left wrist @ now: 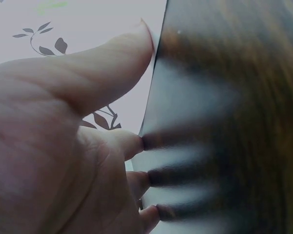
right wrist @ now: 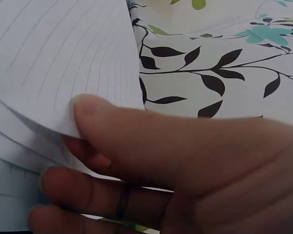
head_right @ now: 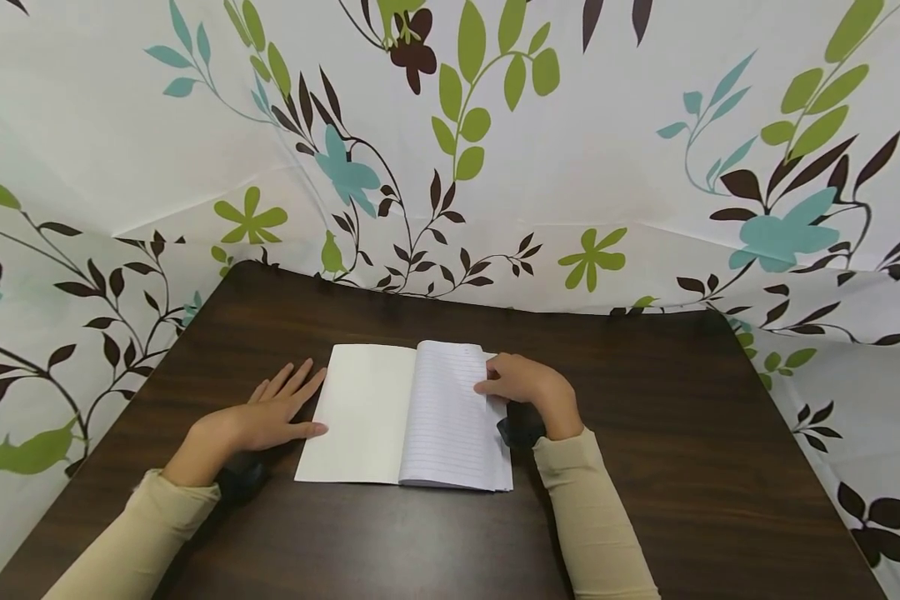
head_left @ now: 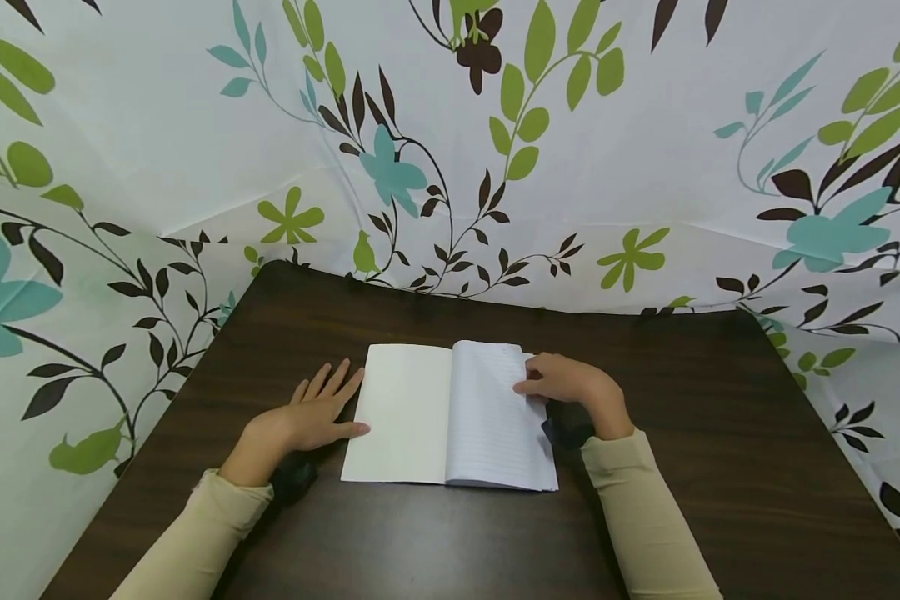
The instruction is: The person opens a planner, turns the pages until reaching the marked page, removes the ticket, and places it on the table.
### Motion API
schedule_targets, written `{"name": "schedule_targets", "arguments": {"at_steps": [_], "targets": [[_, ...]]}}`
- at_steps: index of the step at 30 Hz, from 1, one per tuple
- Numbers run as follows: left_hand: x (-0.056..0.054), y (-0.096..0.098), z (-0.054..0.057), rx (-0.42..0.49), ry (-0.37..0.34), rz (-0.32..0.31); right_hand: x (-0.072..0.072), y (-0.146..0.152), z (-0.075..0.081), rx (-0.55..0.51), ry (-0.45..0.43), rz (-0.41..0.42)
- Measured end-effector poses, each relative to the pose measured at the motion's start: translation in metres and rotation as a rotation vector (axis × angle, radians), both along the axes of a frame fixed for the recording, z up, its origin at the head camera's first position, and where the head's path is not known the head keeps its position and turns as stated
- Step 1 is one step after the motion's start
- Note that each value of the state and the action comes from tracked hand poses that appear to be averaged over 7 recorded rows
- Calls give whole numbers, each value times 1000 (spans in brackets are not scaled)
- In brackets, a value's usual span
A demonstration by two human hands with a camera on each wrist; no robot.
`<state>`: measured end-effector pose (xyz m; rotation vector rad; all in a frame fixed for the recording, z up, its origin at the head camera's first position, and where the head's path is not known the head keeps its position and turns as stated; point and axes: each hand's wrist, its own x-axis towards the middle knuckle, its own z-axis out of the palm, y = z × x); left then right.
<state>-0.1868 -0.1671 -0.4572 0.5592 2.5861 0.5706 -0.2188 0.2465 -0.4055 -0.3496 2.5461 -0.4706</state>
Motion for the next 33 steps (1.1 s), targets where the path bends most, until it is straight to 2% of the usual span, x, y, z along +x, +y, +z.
{"name": "schedule_targets", "arguments": {"at_steps": [11,15,20,28,33], "targets": [[-4,-3,-6,-16,-21,-6,2,6,7,-182,-28,58],[-6,-2,-8,-26,-11,-10,2,6,9,-204,-23,85],[-4,-1,-2,-27,-26,-7,2,3,9,-218,-32,99],[-3,0,3,-17,-43,-8,1,0,11,-249,-40,88],[-3,-1,2,-18,-44,-9,1,1,10,-280,-45,85]]}}
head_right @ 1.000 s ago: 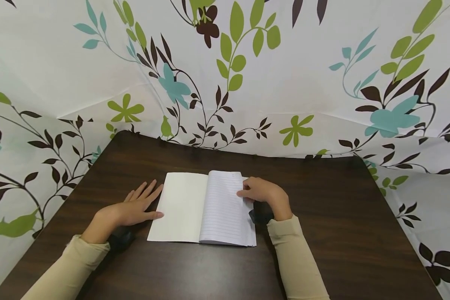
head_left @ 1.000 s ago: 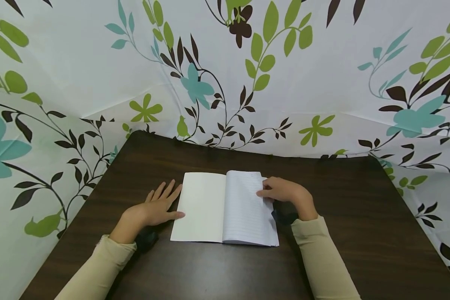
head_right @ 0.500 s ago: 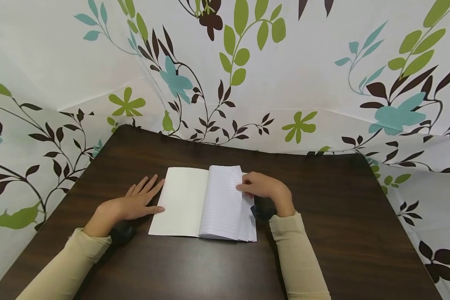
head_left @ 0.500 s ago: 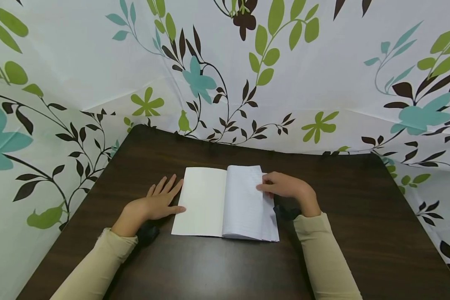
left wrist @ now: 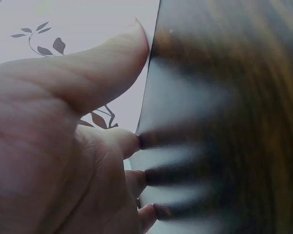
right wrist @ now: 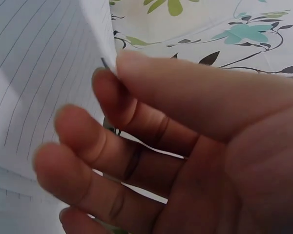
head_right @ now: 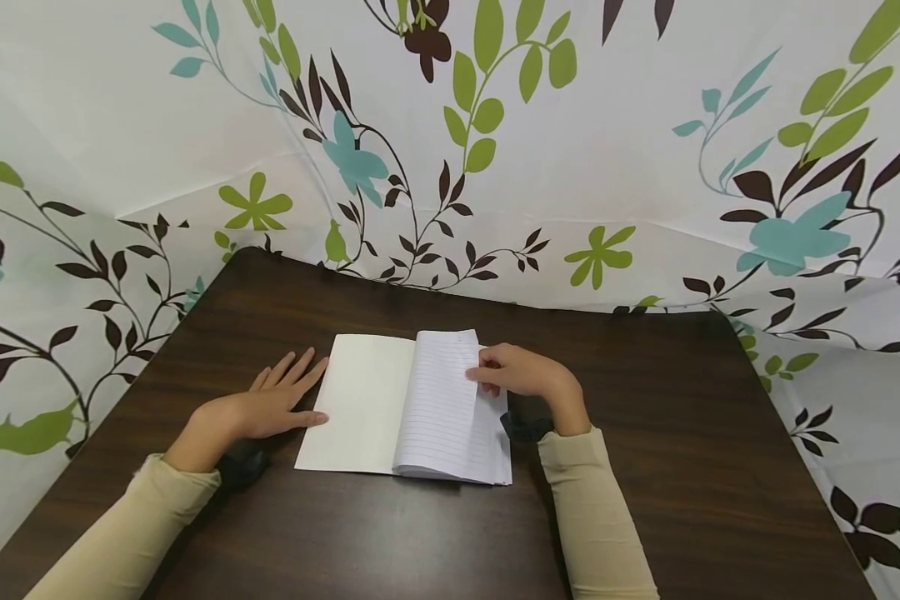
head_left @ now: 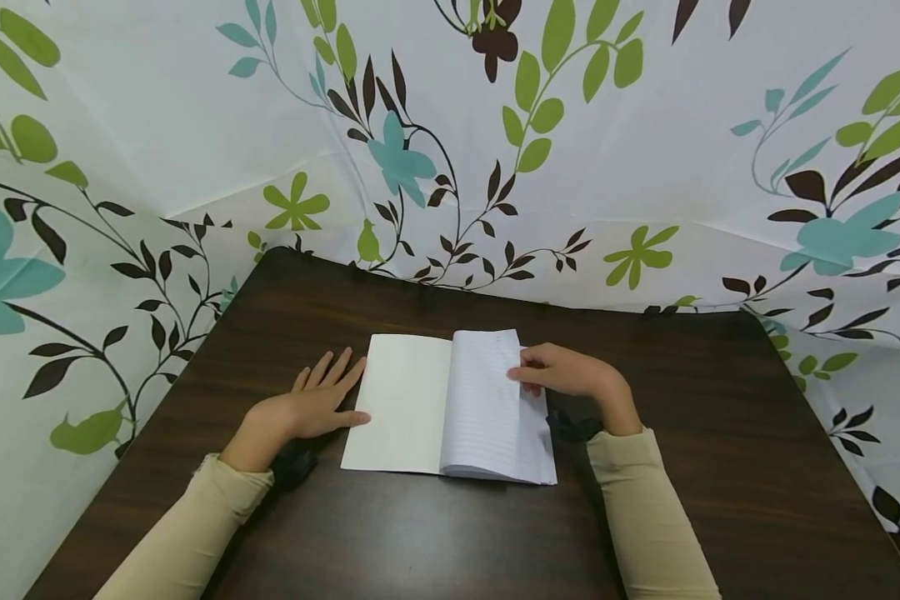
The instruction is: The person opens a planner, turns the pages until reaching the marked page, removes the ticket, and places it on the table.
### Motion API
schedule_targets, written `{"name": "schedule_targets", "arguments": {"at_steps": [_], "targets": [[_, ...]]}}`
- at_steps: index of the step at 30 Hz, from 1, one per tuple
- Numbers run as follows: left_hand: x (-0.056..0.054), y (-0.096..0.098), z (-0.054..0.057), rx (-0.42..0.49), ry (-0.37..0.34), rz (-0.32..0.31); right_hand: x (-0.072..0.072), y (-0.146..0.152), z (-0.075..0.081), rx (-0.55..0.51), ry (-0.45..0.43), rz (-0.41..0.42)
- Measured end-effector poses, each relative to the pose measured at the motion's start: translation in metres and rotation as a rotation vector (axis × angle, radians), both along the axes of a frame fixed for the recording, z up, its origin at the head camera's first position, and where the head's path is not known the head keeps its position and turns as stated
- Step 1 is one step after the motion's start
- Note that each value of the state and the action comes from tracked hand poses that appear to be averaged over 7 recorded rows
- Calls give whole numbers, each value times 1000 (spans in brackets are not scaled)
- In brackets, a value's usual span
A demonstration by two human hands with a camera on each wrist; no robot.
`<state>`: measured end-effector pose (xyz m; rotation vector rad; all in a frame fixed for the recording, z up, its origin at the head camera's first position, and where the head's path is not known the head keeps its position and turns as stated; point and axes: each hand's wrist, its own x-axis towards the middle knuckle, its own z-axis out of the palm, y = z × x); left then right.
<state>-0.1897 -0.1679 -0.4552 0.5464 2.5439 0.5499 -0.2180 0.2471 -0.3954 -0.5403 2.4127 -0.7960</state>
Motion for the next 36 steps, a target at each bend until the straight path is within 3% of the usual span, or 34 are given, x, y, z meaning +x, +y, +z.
{"name": "schedule_targets", "arguments": {"at_steps": [22,28,36], "targets": [[0,-3,-4,2,40,-9,5,-18,4,-258,10,57],[0,-4,-5,5,24,0,6,-30,5,-281,53,60],[-2,-4,-6,11,19,2,11,-56,0,-275,128,-3]]}}
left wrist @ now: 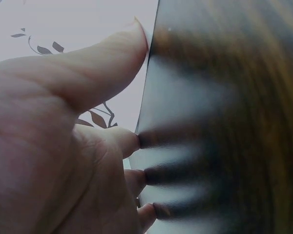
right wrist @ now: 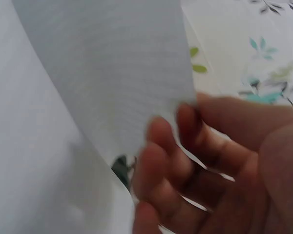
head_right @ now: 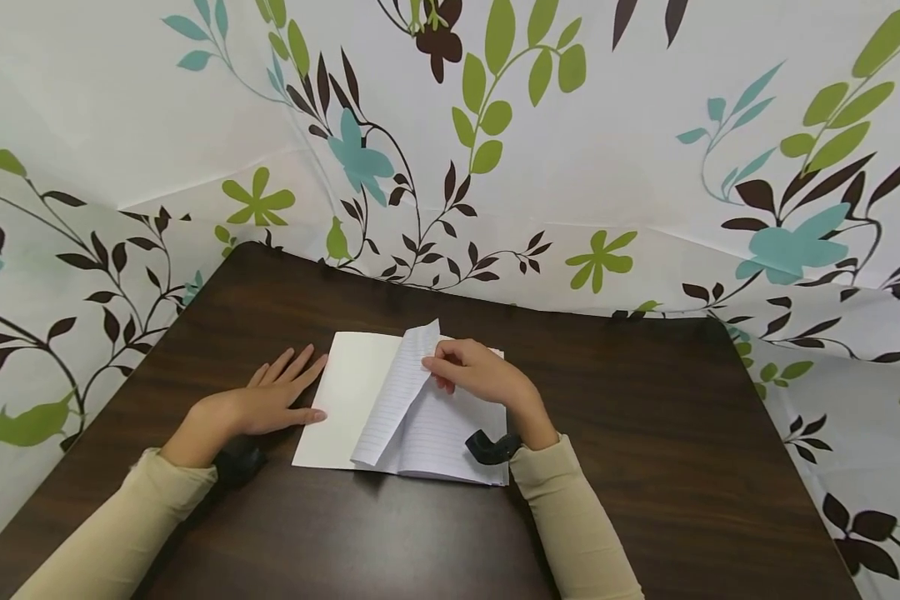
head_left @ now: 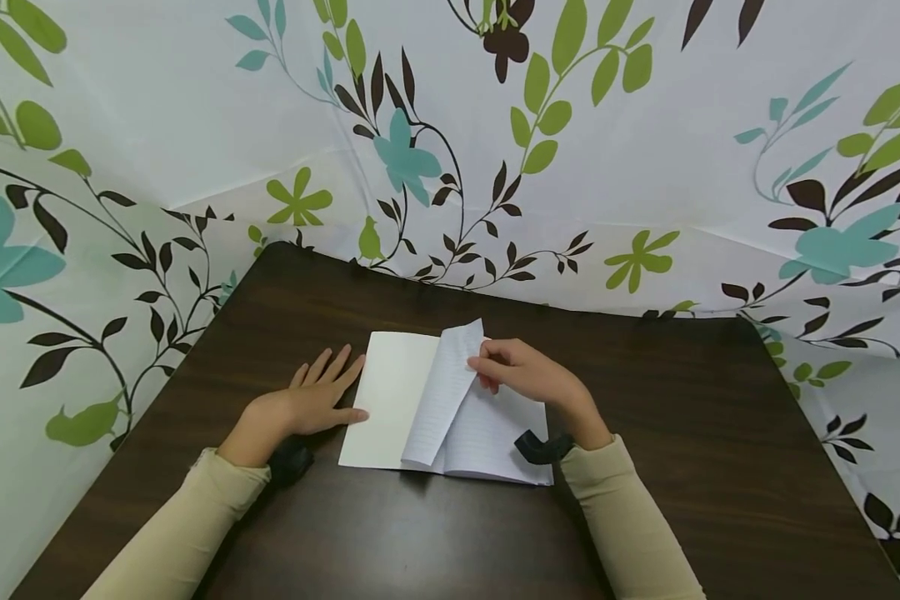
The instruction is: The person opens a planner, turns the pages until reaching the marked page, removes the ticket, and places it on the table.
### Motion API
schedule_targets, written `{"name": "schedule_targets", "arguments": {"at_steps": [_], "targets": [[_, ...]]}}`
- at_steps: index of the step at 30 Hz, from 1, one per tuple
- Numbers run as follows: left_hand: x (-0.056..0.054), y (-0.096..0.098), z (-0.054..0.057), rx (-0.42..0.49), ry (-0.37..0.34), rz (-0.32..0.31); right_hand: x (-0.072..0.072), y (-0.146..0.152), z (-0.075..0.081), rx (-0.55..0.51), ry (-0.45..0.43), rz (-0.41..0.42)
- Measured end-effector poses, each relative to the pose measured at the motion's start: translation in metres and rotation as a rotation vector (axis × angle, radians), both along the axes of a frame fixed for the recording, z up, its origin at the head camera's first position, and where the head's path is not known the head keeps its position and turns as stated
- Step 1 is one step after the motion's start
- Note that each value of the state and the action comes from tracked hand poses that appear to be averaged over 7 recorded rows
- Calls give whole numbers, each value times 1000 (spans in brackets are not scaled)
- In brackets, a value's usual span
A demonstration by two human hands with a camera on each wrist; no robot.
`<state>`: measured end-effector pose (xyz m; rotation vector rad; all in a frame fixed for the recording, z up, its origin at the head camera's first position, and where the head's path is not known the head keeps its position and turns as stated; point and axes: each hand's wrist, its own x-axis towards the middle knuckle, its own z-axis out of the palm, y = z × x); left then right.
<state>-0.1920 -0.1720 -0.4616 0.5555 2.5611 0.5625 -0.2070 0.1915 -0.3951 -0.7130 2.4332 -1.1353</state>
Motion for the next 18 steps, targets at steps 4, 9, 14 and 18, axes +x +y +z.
{"name": "schedule_targets", "arguments": {"at_steps": [4,9,14,18], "targets": [[-1,0,0,-6,0,-2,3,-15,-5,-50,28,-100],[-2,2,3,-12,-3,-6,6,-30,-7,-132,34,-186],[-3,1,2,-19,-6,-13,9,-40,-9,-156,26,-214],[-2,0,1,-19,-11,-11,10,-49,-11,-150,31,-230]]}}
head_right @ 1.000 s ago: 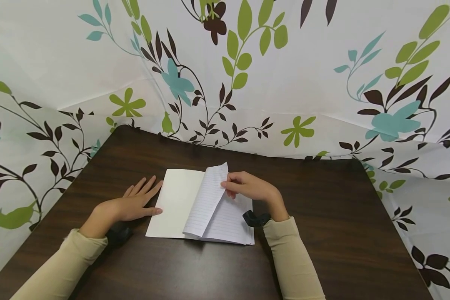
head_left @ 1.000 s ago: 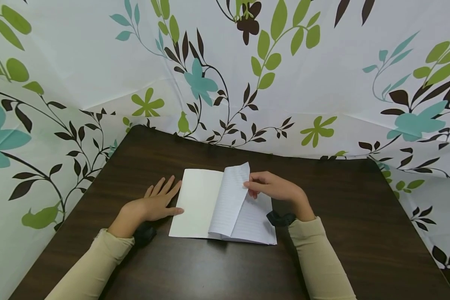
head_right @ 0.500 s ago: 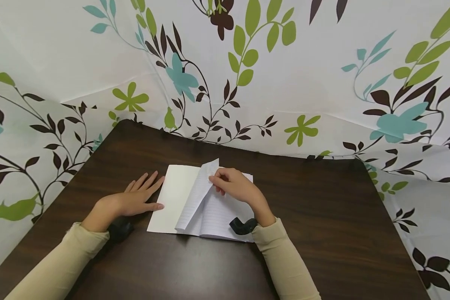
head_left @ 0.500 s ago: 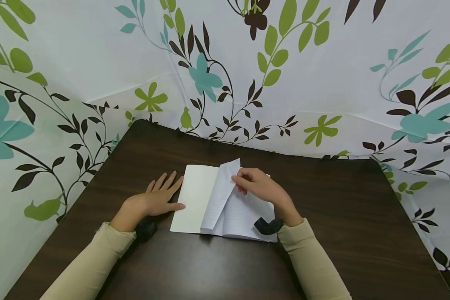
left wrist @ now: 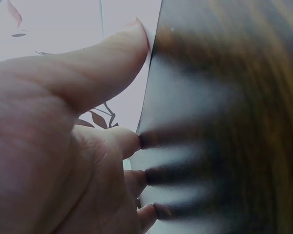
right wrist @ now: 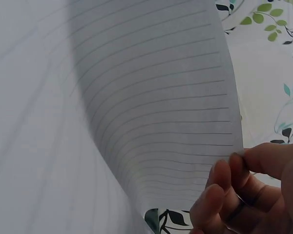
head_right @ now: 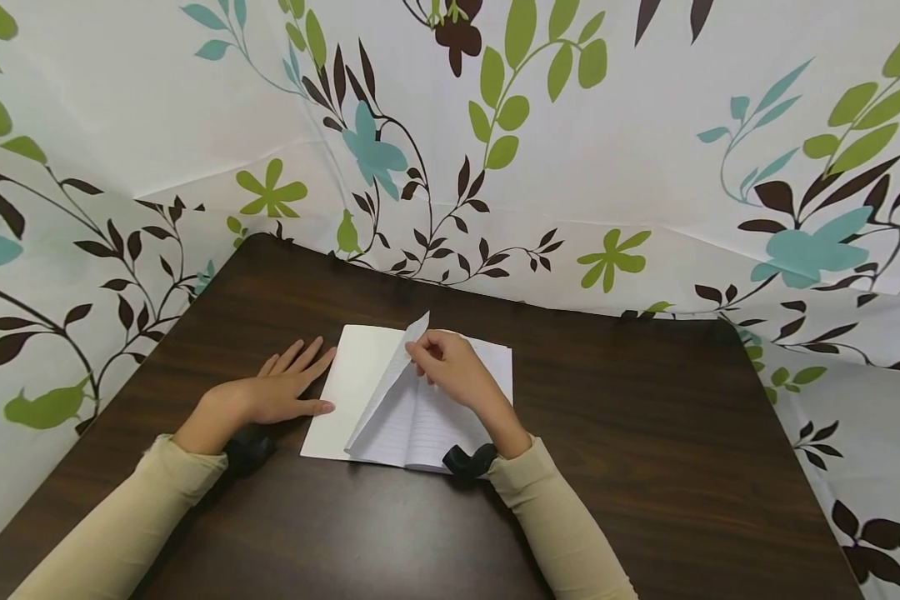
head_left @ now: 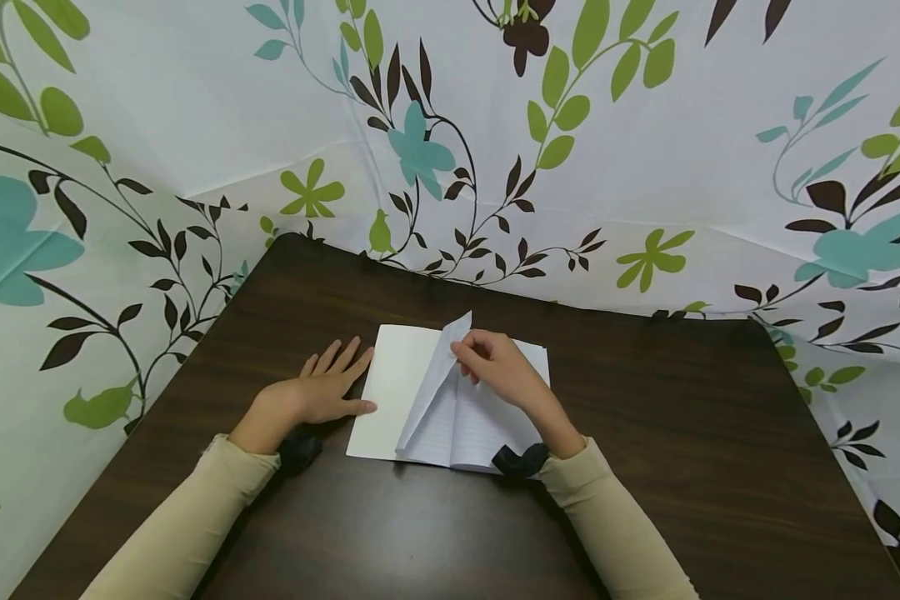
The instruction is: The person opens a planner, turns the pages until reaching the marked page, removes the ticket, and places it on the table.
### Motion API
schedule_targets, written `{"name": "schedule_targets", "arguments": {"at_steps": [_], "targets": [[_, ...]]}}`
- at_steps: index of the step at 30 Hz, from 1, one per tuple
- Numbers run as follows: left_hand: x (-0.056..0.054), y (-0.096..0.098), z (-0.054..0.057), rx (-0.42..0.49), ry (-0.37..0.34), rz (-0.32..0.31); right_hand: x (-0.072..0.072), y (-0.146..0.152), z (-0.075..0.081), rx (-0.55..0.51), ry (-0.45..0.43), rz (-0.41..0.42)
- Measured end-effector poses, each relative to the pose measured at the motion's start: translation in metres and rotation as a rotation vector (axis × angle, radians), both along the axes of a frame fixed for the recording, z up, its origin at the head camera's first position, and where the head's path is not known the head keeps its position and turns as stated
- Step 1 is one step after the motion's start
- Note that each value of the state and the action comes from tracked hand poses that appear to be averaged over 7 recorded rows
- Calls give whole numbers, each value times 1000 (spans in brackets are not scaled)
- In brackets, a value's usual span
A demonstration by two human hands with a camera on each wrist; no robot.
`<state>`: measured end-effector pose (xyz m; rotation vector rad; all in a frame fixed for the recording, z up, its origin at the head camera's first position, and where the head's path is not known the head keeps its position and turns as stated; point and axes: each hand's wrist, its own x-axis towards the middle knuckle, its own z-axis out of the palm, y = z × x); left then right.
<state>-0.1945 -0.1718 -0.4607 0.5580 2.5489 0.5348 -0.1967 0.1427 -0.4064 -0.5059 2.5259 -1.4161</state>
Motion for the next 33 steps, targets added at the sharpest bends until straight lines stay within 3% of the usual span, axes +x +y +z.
{"name": "schedule_targets", "arguments": {"at_steps": [6,15,20,29,33], "targets": [[-1,-3,3,-2,-2,10,-1,-16,4,57,45,-8],[-18,6,5,-50,-11,-34,-3,-31,10,205,122,-69],[-21,11,8,-53,-31,-20,-3,-40,7,271,130,-87],[-11,7,16,0,-81,46,5,-67,-3,335,173,-94],[-2,1,11,-3,-85,45,10,-80,-11,357,186,-64]]}}
